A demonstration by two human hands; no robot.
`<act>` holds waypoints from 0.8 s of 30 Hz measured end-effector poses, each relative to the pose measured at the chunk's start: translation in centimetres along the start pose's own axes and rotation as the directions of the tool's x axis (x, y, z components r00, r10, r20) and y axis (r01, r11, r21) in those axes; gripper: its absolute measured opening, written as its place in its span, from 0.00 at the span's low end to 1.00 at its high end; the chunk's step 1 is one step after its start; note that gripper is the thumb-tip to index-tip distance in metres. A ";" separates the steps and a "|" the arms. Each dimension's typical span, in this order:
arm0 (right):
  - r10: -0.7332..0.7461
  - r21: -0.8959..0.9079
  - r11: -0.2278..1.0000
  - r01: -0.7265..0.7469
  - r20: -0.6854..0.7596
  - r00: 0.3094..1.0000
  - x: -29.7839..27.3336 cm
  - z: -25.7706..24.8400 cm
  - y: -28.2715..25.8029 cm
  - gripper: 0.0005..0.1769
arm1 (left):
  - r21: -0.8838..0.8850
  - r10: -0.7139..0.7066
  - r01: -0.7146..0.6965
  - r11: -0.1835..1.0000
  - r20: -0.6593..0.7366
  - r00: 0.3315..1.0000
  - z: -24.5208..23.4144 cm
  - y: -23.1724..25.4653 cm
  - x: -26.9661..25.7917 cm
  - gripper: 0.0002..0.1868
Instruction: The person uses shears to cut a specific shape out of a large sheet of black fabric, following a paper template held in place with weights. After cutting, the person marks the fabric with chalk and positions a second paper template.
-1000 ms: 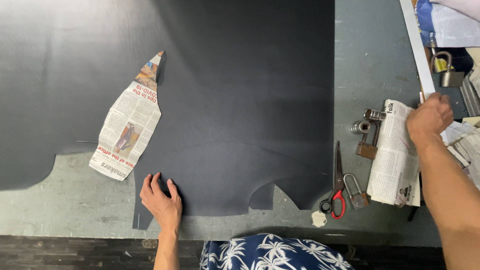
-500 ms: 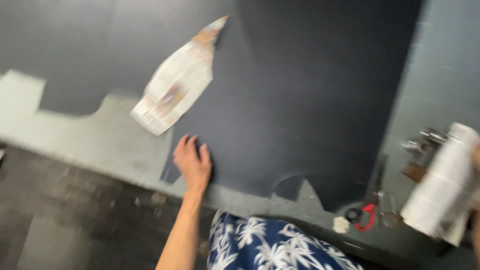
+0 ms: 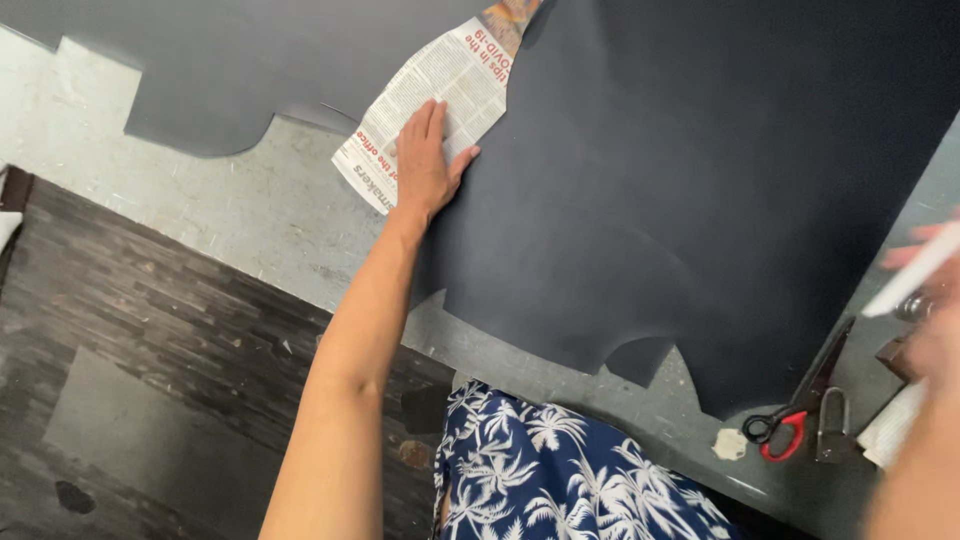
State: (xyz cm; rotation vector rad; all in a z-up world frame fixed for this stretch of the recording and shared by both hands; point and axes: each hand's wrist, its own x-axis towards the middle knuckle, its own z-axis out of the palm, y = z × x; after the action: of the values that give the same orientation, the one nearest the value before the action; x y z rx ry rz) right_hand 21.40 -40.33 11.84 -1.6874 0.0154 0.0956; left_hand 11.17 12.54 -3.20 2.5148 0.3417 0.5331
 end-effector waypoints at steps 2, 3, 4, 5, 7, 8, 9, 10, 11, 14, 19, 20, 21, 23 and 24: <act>0.059 0.085 0.994 -0.067 0.095 0.994 -2.5 3.9 -0.2 0.08 | 0.047 0.004 -0.006 0.999 0.031 1.000 0.5 -1.0 -0.2 0.31; 0.078 0.112 0.989 -0.093 0.133 0.988 -3.9 5.8 0.0 0.11 | 0.074 0.009 -0.013 0.997 0.050 0.999 0.6 -1.4 -0.4 0.27; 0.095 0.140 0.983 -0.120 0.173 0.980 -5.0 7.7 0.4 0.15 | 0.136 0.064 -0.067 0.988 0.032 0.997 0.7 -1.5 -0.6 0.25; 0.143 0.185 0.967 -0.176 0.176 0.974 -6.2 9.5 1.0 0.16 | 0.195 0.119 -0.121 0.973 0.020 0.993 0.9 -1.4 -1.0 0.22; 0.220 0.231 0.936 -0.266 0.209 0.953 -8.4 12.3 2.1 0.20 | 0.221 0.182 -0.181 0.958 0.020 0.983 0.7 -1.1 -0.9 0.17; 0.247 0.232 0.925 -0.302 0.237 0.940 -9.5 13.5 2.5 0.22 | 0.188 0.188 -0.190 0.964 0.029 0.982 0.4 -1.0 -0.5 0.14; 0.281 0.242 0.911 -0.334 0.229 0.932 -10.3 14.6 3.2 0.19 | 0.159 0.193 -0.197 0.967 0.036 0.980 -0.2 -1.0 0.2 0.12; 0.314 0.251 0.896 -0.366 0.222 0.923 -11.0 15.6 3.8 0.16 | -0.062 0.045 -0.045 0.997 0.001 0.999 -0.7 -0.7 0.8 0.11; 0.348 0.264 0.879 -0.398 0.217 0.912 -11.8 16.5 4.4 0.13 | -0.279 -0.108 0.104 0.955 0.002 0.994 -1.3 -0.4 1.3 0.11; 0.352 0.387 0.821 -0.420 0.237 0.906 -13.0 19.0 6.5 0.12 | -0.826 -0.548 0.383 0.414 0.110 0.829 -3.2 -0.5 2.6 0.10; 0.307 0.400 0.847 -0.349 0.167 0.937 -13.6 22.7 8.6 0.17 | -0.942 -0.772 0.333 0.046 0.178 0.610 -4.0 -4.3 0.5 0.14; 0.302 0.398 0.851 -0.343 0.164 0.939 -13.8 23.4 8.7 0.17 | -0.949 -0.781 0.311 0.046 0.160 0.604 -3.5 -5.2 -0.6 0.15; 0.296 0.354 0.872 -0.337 0.167 0.941 -13.7 23.9 8.7 0.17 | -0.958 -0.787 0.283 0.049 0.137 0.602 -2.9 -6.2 -1.3 0.16; 0.288 0.263 0.909 -0.325 0.170 0.943 -13.6 25.1 8.6 0.16 | -0.963 -0.825 0.271 -0.002 0.154 0.544 -2.3 -8.6 -2.7 0.13; 0.277 0.218 0.925 -0.312 0.176 0.945 -13.4 25.7 8.7 0.16 | -0.964 -0.842 0.265 -0.029 0.166 0.513 -2.3 -9.6 -3.2 0.12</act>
State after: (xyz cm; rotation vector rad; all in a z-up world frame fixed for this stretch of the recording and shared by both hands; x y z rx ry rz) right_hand 6.12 -16.50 1.20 -1.4187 0.1696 0.4255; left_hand 6.05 20.34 -7.76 0.7543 0.9405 0.6947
